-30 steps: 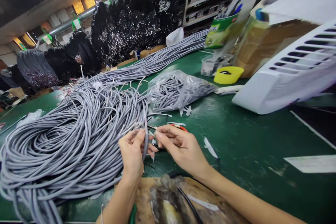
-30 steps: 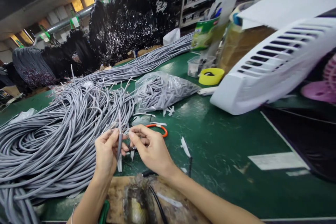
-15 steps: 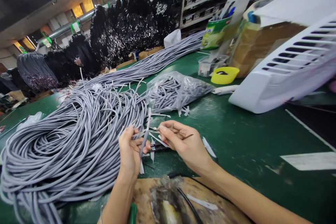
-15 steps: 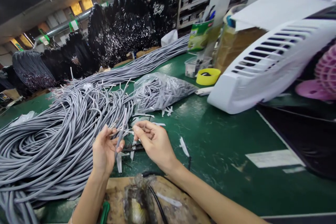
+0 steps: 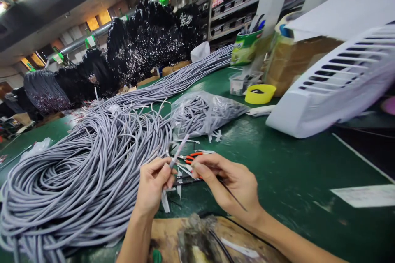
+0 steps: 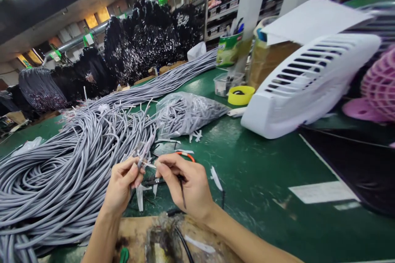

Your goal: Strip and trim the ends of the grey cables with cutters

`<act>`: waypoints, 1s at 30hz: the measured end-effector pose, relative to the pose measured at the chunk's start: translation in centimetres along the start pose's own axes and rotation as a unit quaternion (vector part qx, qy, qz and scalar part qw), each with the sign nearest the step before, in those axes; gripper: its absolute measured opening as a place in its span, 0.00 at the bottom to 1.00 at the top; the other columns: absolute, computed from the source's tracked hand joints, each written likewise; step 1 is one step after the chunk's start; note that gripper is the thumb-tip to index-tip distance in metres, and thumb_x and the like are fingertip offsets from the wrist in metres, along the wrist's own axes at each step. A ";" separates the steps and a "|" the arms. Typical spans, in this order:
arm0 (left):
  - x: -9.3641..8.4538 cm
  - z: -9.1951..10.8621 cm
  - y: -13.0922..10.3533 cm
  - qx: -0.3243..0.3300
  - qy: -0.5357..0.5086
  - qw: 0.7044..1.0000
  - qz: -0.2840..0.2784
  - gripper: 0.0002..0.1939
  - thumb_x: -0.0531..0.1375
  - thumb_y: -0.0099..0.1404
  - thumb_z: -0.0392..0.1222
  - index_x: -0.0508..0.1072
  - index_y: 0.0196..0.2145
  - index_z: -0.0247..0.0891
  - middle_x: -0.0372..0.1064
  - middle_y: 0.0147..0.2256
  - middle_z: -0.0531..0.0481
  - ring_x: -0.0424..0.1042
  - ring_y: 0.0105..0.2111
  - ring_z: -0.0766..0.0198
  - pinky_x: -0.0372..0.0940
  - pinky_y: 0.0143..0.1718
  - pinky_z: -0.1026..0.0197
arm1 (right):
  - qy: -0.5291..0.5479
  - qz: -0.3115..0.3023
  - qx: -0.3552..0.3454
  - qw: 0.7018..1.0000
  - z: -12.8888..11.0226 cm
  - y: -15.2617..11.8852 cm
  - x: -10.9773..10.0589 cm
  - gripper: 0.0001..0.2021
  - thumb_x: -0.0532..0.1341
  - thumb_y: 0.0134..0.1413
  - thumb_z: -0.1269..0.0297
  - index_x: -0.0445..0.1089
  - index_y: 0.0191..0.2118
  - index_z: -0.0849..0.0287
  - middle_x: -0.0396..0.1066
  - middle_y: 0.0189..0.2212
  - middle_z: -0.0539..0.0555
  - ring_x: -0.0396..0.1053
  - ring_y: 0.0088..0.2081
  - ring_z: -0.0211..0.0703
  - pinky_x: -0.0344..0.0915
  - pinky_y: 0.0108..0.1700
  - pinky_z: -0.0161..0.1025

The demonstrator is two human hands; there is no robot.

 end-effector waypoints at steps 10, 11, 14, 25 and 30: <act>0.4 0.1 -0.2 0.033 -0.006 0.999 -0.021 0.13 0.65 0.51 0.46 0.78 0.34 0.38 0.62 0.22 0.54 0.54 0.14 0.78 0.47 0.15 0.71 | 0.143 0.050 0.219 0.964 4.9 0.3 -0.4 0.10 0.62 0.44 0.58 0.66 0.26 0.60 0.68 0.16 0.49 0.62 0.16 0.33 0.57 0.16 0.29; 0.4 0.3 -0.3 0.050 0.020 0.998 -0.016 0.12 0.65 0.51 0.44 0.78 0.34 0.38 0.63 0.22 0.54 0.56 0.14 0.77 0.50 0.15 0.71 | 0.164 0.073 0.245 0.953 5.6 0.3 -0.7 0.12 0.64 0.42 0.56 0.67 0.26 0.60 0.67 0.16 0.49 0.59 0.14 0.31 0.54 0.15 0.29; 0.3 1.4 -0.9 0.113 0.170 0.978 0.035 0.11 0.63 0.52 0.36 0.77 0.36 0.38 0.67 0.23 0.52 0.64 0.19 0.70 0.59 0.19 0.69 | 0.196 0.173 0.258 0.930 6.4 0.4 -2.9 0.13 0.65 0.39 0.55 0.67 0.26 0.59 0.64 0.17 0.47 0.48 0.12 0.27 0.45 0.13 0.29; 3.8 6.3 -5.4 0.430 0.490 0.753 0.089 0.18 0.56 0.57 0.24 0.71 0.44 0.37 0.74 0.26 0.48 0.72 0.24 0.66 0.67 0.29 0.66 | -0.171 0.172 -0.038 0.969 -0.3 0.5 -5.1 0.15 0.61 0.46 0.54 0.60 0.36 0.56 0.60 0.20 0.46 0.58 0.20 0.35 0.54 0.18 0.32; 4.4 6.5 -5.9 0.444 0.531 0.716 0.092 0.17 0.54 0.58 0.23 0.71 0.42 0.35 0.74 0.25 0.47 0.71 0.22 0.67 0.66 0.26 0.67 | -0.286 0.144 -0.207 0.924 -3.6 0.1 -4.0 0.05 0.55 0.56 0.68 0.59 0.29 0.56 0.65 0.20 0.48 0.61 0.21 0.35 0.56 0.29 0.38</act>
Point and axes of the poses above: each hand's wrist, its own y-axis towards the middle knuckle, its own x-axis out of the palm, z = x × y, the point moved 9 cm from there along y, towards the middle knuckle
